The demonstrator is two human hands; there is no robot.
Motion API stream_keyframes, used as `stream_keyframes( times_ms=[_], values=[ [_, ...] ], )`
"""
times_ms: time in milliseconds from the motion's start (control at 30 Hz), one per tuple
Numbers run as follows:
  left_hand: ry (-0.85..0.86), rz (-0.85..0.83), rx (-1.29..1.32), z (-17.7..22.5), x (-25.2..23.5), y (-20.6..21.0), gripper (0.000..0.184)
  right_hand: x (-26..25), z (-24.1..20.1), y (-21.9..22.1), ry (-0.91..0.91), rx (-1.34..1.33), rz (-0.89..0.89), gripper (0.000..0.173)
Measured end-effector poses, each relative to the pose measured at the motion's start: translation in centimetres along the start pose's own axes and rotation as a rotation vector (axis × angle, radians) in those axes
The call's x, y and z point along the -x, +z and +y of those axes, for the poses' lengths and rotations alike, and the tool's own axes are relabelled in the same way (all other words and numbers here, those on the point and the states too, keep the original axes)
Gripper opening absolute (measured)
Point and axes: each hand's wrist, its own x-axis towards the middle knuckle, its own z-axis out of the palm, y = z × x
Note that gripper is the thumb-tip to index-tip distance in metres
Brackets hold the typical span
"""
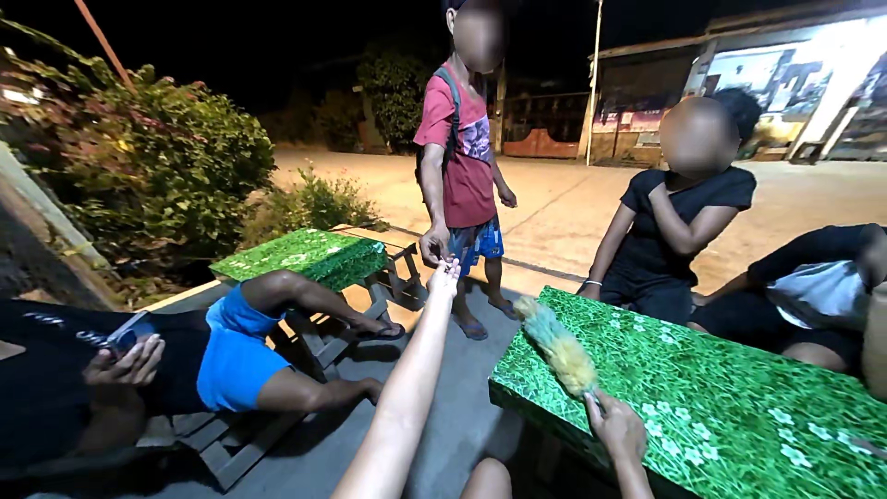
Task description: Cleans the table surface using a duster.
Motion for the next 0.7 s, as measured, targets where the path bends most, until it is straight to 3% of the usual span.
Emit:
stream_keyframes(
  times_ms=[67, 133, 333, 433, 533, 600, 700],
  values=[
    [0.212, -0.162, 0.023, -3.1, -7.3, -2.8, 0.031, 0.0, -0.1, -0.1, 0.011, -0.004, -0.014, 0.033],
    [0.193, -0.150, 0.021, -3.5, -8.8, -3.4, 0.030, 0.0, -0.2, -0.3, 0.021, -0.003, -0.034, 0.033],
    [0.145, -0.086, -0.070, -4.5, -8.9, -3.6, 0.028, -0.2, -0.3, -0.4, 0.030, 0.016, -0.082, 0.033],
    [0.116, -0.121, -0.261, -6.8, -7.4, -4.1, 0.027, -0.1, -0.2, -0.4, 0.019, 0.017, -0.098, 0.033],
    [0.066, -0.174, -0.472, -11.4, -5.0, -5.0, 0.011, -0.3, -0.1, -0.4, 0.017, 0.037, -0.106, 0.032],
    [0.040, -0.243, -0.599, -15.5, -3.9, -6.5, 0.022, -0.2, -0.2, -0.5, 0.016, 0.041, -0.106, 0.031],
    [0.132, -0.337, -0.877, -21.8, -3.1, -9.3, 0.038, -0.4, -0.3, -0.8, 0.017, 0.032, -0.164, 0.033]
  ],
)
